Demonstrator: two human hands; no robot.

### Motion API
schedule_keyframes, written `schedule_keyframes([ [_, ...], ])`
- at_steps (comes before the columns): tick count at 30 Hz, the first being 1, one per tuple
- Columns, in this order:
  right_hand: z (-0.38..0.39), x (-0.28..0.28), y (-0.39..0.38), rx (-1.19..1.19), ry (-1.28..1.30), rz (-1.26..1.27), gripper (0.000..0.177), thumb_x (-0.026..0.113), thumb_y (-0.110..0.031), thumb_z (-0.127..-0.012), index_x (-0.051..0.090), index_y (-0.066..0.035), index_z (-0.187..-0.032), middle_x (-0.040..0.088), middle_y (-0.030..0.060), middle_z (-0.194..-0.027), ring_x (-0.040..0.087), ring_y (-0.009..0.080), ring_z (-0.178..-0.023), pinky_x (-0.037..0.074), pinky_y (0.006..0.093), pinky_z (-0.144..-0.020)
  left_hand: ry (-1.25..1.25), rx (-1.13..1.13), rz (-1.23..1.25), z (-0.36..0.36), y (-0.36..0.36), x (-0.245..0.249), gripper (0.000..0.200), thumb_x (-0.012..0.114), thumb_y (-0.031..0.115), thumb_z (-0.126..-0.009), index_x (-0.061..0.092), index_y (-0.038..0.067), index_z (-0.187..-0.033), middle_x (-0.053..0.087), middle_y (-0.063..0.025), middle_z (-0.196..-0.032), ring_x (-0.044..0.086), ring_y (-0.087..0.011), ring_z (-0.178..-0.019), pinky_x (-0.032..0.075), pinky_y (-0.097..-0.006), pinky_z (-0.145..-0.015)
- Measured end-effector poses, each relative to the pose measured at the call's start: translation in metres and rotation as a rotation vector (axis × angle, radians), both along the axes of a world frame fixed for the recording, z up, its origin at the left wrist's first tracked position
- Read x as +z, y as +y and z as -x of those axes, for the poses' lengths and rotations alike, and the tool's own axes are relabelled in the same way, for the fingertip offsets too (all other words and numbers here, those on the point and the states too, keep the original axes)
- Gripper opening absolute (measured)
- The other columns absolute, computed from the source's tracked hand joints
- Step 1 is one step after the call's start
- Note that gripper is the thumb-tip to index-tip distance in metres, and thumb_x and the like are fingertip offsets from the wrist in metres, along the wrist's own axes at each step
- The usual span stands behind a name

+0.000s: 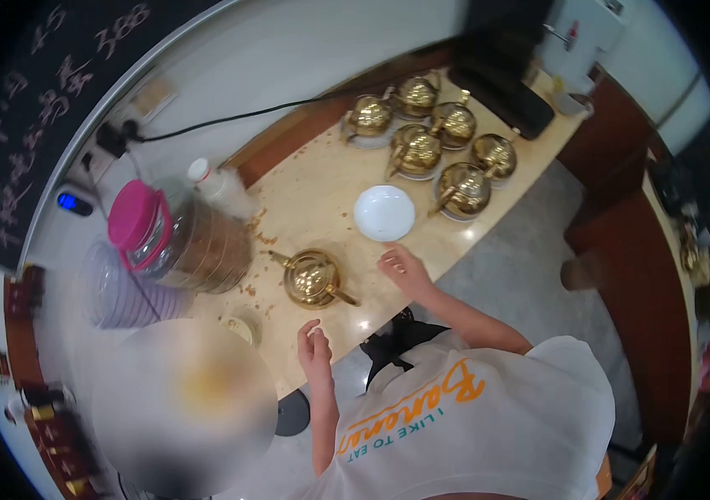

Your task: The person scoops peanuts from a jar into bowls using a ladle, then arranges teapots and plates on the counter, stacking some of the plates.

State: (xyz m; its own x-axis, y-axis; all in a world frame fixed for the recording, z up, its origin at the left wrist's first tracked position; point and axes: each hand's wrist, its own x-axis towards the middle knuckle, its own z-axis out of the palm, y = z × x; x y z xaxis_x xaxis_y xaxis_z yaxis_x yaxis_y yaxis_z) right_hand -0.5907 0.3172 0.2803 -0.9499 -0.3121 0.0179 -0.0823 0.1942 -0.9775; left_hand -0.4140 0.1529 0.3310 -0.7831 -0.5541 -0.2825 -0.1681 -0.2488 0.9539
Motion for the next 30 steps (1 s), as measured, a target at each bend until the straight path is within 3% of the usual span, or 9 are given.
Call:
schedule_keyframes([
  [6, 0.042, -0.013, 0.119, -0.476, -0.030, 0.097, 0.045, 0.059, -0.011, -0.084, 0.044, -0.004, -0.126, 0.063, 0.0086, -0.091, 0.059, 0.0126, -0.080, 0.046, 0.0248, -0.075, -0.032, -0.161, 0.052, 0.036, 0.017, 0.012, 0.020, 0.048, 0.015, -0.092, 0.051, 0.005, -0.108, 0.035, 0.0076, -0.058, 0.030, -0.0003, -0.049, 0.023, -0.0171, -0.044],
  [11, 0.092, -0.014, 0.195, -0.688, 0.002, 0.066, 0.043, 0.061, -0.018, -0.084, 0.047, -0.002, -0.122, 0.062, 0.0108, -0.095, 0.058, 0.0150, -0.088, 0.045, 0.0269, -0.077, 0.017, -0.282, 0.016, 0.080, 0.071, 0.014, 0.021, 0.047, 0.021, -0.093, 0.052, 0.004, -0.106, 0.043, 0.0045, -0.059, 0.040, -0.0031, -0.054, 0.032, -0.0188, -0.051],
  [12, 0.106, -0.011, 0.207, -0.693, 0.009, 0.088, 0.044, 0.061, -0.019, -0.085, 0.047, -0.001, -0.122, 0.061, 0.0124, -0.100, 0.057, 0.0166, -0.092, 0.045, 0.0277, -0.080, -0.006, -0.374, 0.040, 0.088, 0.079, 0.011, 0.027, 0.045, 0.023, -0.094, 0.050, 0.003, -0.113, 0.056, -0.0025, -0.073, 0.052, -0.0083, -0.070, 0.040, -0.0226, -0.066],
  [15, 0.163, -0.021, 0.242, -0.695, 0.099, 0.114, 0.046, 0.059, -0.022, -0.086, 0.046, 0.001, -0.124, 0.056, 0.0167, -0.114, 0.053, 0.0221, -0.106, 0.041, 0.0306, -0.090, 0.051, -0.357, 0.033, 0.131, 0.133, 0.005, 0.035, 0.045, 0.023, -0.094, 0.046, 0.003, -0.123, 0.061, -0.0103, -0.100, 0.055, -0.0145, -0.096, 0.041, -0.0274, -0.085],
  [16, 0.184, -0.028, 0.255, -0.692, 0.140, 0.114, 0.047, 0.059, -0.023, -0.086, 0.046, 0.001, -0.124, 0.053, 0.0180, -0.118, 0.051, 0.0240, -0.111, 0.040, 0.0316, -0.093, 0.034, -0.419, 0.026, 0.146, 0.149, 0.003, 0.044, 0.042, 0.021, -0.094, 0.036, 0.001, -0.133, 0.047, -0.0156, -0.128, 0.043, -0.0206, -0.120, 0.030, -0.0312, -0.100],
  [20, 0.253, -0.013, 0.288, -0.480, 0.205, 0.012, 0.052, 0.058, -0.024, -0.087, 0.042, 0.005, -0.127, 0.045, 0.0209, -0.129, 0.042, 0.0281, -0.122, 0.032, 0.0343, -0.100, -0.011, -0.435, 0.150, 0.217, 0.218, -0.013, 0.051, 0.038, 0.021, -0.095, 0.024, -0.003, -0.138, 0.027, -0.0156, -0.143, 0.026, -0.0230, -0.132, 0.020, -0.0303, -0.106],
  [24, 0.292, -0.001, 0.311, -0.211, 0.274, -0.134, 0.052, 0.058, -0.022, -0.087, 0.041, 0.006, -0.127, 0.044, 0.0210, -0.129, 0.041, 0.0264, -0.122, 0.031, 0.0326, -0.101, -0.043, -0.219, 0.115, 0.260, 0.266, -0.037, 0.049, 0.038, 0.021, -0.095, 0.027, -0.003, -0.136, 0.031, -0.0154, -0.141, 0.030, -0.0223, -0.129, 0.022, -0.0299, -0.105],
  [28, 0.324, -0.013, 0.321, 0.063, 0.220, -0.021, 0.055, 0.055, -0.021, -0.089, 0.034, 0.004, -0.133, 0.045, 0.0186, -0.127, 0.043, 0.0222, -0.118, 0.031, 0.0288, -0.099, -0.001, -0.013, 0.111, 0.291, 0.276, -0.048, 0.048, 0.039, 0.021, -0.095, 0.030, -0.003, -0.135, 0.035, -0.0151, -0.138, 0.034, -0.0216, -0.125, 0.025, -0.0295, -0.103],
  [30, 0.341, -0.019, 0.322, 0.157, -0.006, 0.043, 0.055, 0.053, -0.022, -0.090, 0.031, 0.001, -0.135, 0.046, 0.0176, -0.125, 0.043, 0.0209, -0.117, 0.031, 0.0281, -0.098, 0.024, 0.057, 0.123, 0.307, 0.275, -0.054, 0.047, 0.039, 0.022, -0.095, 0.032, -0.003, -0.134, 0.037, -0.0150, -0.136, 0.036, -0.0213, -0.124, 0.026, -0.0293, -0.102],
])
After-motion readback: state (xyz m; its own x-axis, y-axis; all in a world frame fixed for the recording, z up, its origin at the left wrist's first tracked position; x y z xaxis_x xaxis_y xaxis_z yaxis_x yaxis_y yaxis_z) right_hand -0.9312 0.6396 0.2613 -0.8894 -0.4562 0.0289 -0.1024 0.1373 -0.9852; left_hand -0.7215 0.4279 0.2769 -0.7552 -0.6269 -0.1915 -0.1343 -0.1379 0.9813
